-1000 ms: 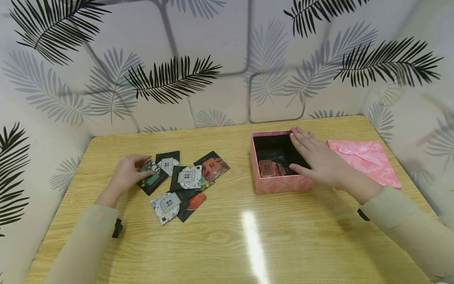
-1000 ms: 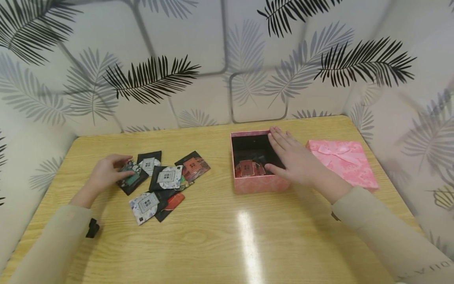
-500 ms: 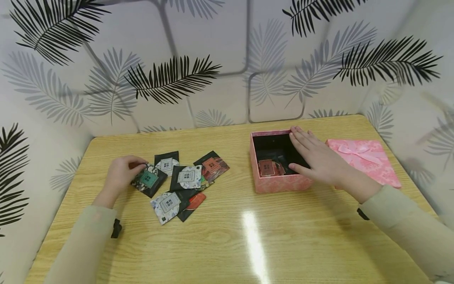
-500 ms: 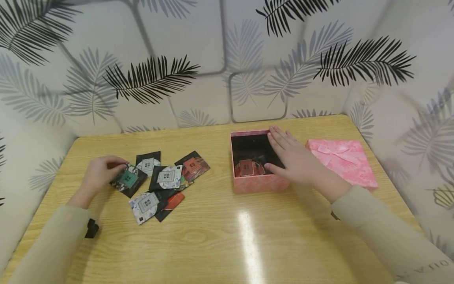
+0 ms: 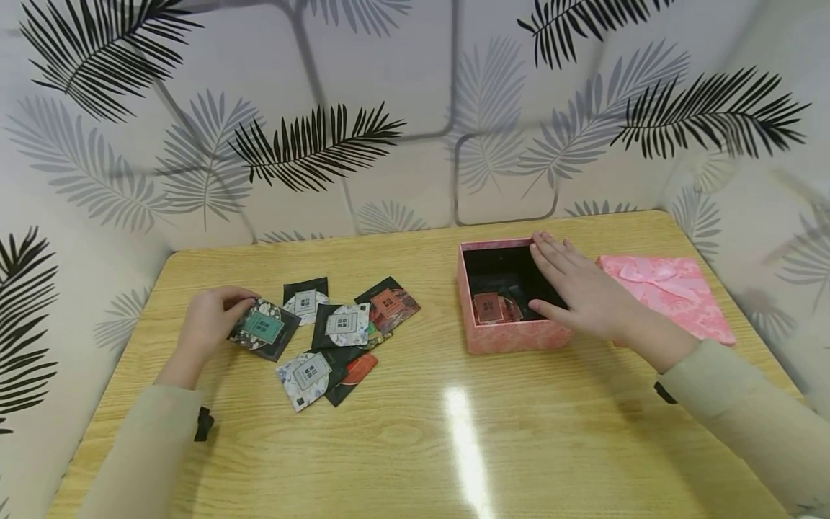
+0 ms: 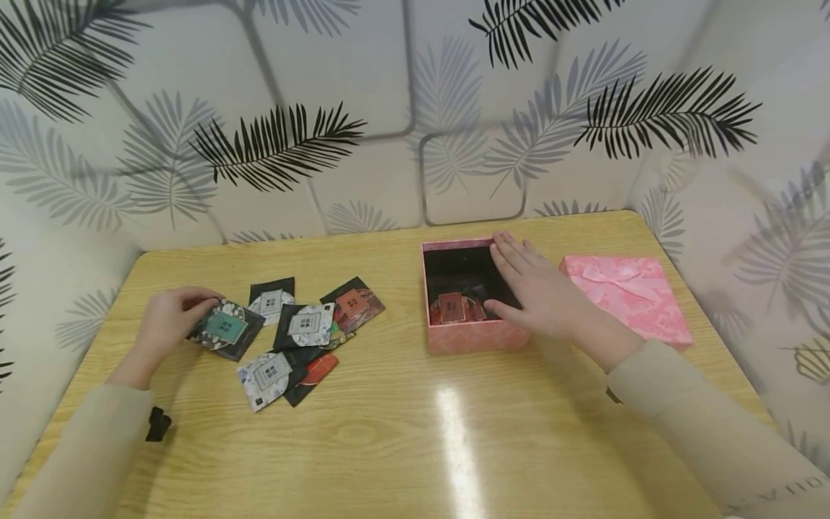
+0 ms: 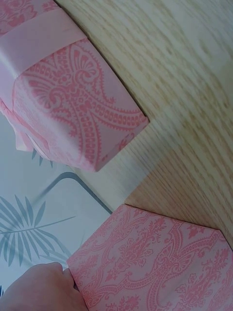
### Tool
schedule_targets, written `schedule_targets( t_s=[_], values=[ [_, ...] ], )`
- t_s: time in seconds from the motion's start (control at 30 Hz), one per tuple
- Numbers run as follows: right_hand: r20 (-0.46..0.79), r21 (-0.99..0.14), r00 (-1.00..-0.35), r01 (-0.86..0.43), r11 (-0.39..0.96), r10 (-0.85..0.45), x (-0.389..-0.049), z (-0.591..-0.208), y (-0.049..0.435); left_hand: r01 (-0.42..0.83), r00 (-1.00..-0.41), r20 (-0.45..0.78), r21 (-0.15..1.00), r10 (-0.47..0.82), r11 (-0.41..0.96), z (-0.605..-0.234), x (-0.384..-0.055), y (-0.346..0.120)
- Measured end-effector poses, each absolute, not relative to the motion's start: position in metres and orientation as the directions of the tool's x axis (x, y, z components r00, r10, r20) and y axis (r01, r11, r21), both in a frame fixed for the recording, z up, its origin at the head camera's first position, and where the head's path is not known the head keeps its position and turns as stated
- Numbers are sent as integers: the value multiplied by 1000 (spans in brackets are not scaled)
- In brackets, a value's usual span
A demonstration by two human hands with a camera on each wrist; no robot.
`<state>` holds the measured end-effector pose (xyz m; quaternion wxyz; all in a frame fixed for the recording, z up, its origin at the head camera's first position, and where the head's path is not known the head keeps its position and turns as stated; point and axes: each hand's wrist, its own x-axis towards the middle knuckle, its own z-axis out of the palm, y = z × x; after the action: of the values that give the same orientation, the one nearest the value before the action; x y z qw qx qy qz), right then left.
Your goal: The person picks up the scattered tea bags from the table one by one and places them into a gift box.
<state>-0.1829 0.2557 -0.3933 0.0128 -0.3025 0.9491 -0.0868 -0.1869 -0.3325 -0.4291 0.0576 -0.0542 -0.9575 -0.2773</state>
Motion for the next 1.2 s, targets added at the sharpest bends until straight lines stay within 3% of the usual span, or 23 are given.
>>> schedule_targets(
  t_s=[0.27,0.6,1.2],
  values=[
    [41,-171,-814,-577,799,-579,-183,-394,256,158,-983,164,531,82,832,-413,-186,-329],
    [50,-166,-809,-584,794,-585,-183,-395,257,230,-967,206,448,151,864,-395,-192,-316],
    [37,-157,-817,-573,804,-575,-183,-394,257,325,-942,214,404,257,855,-358,-213,-265]
  ],
)
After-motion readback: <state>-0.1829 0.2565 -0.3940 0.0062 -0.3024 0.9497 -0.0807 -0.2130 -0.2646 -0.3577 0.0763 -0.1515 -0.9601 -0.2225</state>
